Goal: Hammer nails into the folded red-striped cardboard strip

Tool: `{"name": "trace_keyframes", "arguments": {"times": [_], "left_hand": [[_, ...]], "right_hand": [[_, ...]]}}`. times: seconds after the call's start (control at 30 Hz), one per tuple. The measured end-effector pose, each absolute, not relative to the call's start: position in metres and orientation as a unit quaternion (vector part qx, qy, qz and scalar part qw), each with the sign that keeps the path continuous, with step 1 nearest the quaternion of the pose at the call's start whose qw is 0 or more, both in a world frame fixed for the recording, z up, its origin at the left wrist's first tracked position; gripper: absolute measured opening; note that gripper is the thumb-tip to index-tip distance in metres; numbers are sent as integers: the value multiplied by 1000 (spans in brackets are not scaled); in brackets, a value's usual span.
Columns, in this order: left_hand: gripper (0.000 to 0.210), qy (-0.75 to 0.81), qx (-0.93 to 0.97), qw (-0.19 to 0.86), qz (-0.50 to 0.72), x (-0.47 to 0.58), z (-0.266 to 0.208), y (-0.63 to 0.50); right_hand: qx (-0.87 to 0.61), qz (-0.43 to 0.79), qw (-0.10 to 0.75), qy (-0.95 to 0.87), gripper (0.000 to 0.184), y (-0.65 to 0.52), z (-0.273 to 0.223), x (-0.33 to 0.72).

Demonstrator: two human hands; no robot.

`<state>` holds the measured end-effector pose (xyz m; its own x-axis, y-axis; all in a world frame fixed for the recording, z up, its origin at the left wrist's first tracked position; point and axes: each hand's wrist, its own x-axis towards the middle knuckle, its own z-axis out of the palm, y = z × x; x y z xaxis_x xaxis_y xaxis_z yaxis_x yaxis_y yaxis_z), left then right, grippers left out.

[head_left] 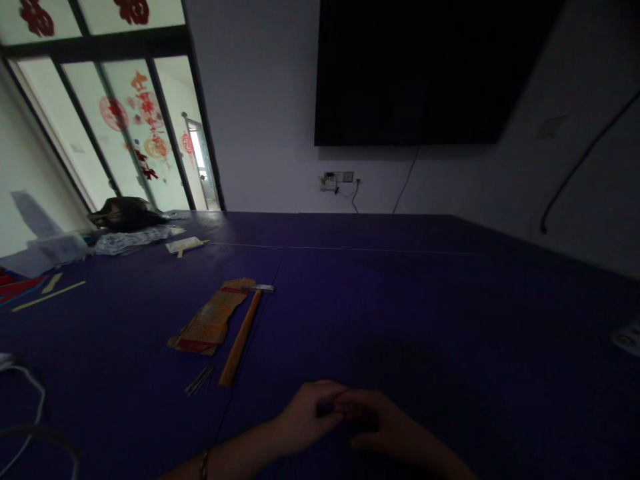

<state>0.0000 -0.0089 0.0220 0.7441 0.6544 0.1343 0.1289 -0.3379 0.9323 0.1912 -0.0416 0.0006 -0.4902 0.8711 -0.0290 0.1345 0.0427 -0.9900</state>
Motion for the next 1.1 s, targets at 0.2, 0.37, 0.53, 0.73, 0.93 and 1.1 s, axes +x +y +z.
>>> {"name": "trace_keyframes", "arguments": {"times": [0.2, 0.37, 0.53, 0.73, 0.93, 1.1], "left_hand": [[29, 249, 782, 516, 245, 0, 26, -9], [29, 247, 783, 513, 250, 0, 26, -9], [30, 250, 784, 511, 249, 0, 26, -9], [31, 244, 788, 511, 243, 0, 24, -7], [30, 244, 786, 509, 251, 0, 21, -7], [27, 242, 786, 513, 246, 0, 24, -8]], "right_hand": [[-385, 582, 313, -645, 51, -40, -2, 192], [-362, 581, 314, -657, 45, -41, 10, 189], [-376, 578, 307, -656, 46, -41, 11, 188], [-374, 578, 301, -660, 47, -41, 8, 189], [-380, 577, 312, -652, 48, -41, 7, 189], [-385, 579, 309, -649, 49, -41, 5, 189]]}}
